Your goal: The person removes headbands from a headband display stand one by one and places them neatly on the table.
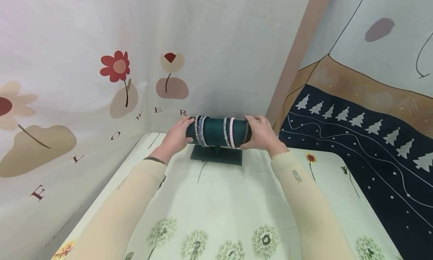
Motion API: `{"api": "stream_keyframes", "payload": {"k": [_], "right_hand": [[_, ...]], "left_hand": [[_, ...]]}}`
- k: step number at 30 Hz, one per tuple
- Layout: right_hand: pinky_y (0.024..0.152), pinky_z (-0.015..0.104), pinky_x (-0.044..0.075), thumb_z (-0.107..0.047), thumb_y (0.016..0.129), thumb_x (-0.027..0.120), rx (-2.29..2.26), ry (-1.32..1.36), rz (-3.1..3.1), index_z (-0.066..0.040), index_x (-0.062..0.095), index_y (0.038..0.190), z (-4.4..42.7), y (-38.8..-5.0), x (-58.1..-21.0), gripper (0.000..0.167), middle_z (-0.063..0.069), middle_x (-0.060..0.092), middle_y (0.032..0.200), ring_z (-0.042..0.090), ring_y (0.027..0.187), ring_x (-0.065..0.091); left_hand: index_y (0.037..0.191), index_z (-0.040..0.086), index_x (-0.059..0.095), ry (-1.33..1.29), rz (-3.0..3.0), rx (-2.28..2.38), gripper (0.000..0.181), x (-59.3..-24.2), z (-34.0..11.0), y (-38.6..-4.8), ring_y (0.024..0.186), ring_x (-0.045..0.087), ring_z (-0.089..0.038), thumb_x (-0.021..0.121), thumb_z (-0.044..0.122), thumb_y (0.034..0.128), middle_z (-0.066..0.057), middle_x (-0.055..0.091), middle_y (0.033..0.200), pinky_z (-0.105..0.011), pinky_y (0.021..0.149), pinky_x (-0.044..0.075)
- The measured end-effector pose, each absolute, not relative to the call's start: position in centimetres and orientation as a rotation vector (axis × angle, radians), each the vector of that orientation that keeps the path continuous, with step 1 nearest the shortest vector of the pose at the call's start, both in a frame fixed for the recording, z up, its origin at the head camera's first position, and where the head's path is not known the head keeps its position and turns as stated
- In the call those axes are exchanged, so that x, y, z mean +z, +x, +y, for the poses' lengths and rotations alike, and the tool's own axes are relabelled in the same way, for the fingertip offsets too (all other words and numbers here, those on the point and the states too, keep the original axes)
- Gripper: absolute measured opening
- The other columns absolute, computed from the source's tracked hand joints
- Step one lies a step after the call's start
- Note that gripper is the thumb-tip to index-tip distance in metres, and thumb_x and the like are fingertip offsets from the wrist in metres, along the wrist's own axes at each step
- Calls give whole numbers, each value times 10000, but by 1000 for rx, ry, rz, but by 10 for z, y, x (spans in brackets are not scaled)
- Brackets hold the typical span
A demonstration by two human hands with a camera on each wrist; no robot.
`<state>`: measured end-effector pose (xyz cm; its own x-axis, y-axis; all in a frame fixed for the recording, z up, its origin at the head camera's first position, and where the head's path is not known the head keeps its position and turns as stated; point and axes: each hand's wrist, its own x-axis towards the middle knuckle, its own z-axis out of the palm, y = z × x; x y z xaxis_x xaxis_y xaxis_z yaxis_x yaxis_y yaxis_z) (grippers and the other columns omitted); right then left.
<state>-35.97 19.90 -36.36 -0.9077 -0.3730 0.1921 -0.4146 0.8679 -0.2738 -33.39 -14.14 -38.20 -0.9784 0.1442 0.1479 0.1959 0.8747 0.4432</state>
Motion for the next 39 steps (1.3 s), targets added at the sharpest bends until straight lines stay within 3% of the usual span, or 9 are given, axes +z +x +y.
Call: {"api": "stream_keyframes", "payload": {"k": [26, 39], "right_hand": [[1161, 738, 403, -431, 690, 1002, 478, 560, -2944, -169, 283, 1686, 202, -359, -367, 1256, 181, 452, 1635, 449, 1535, 273], [1188, 745, 364, -418, 690, 1003, 466, 557, -2939, -159, 284, 1683, 203, -359, -367, 1253, 177, 451, 1631, 450, 1533, 274]], "left_hand": [[1694, 157, 316, -290, -2923, -679, 813, -384, -142, -334, 1623, 333, -336, 756, 149, 1010, -70, 195, 1803, -503, 1256, 409], [1697, 170, 314, -278, -2916, -696, 818, -386, -142, -335, 1607, 362, -352, 756, 145, 1009, -73, 200, 1801, -514, 1245, 421]]}}
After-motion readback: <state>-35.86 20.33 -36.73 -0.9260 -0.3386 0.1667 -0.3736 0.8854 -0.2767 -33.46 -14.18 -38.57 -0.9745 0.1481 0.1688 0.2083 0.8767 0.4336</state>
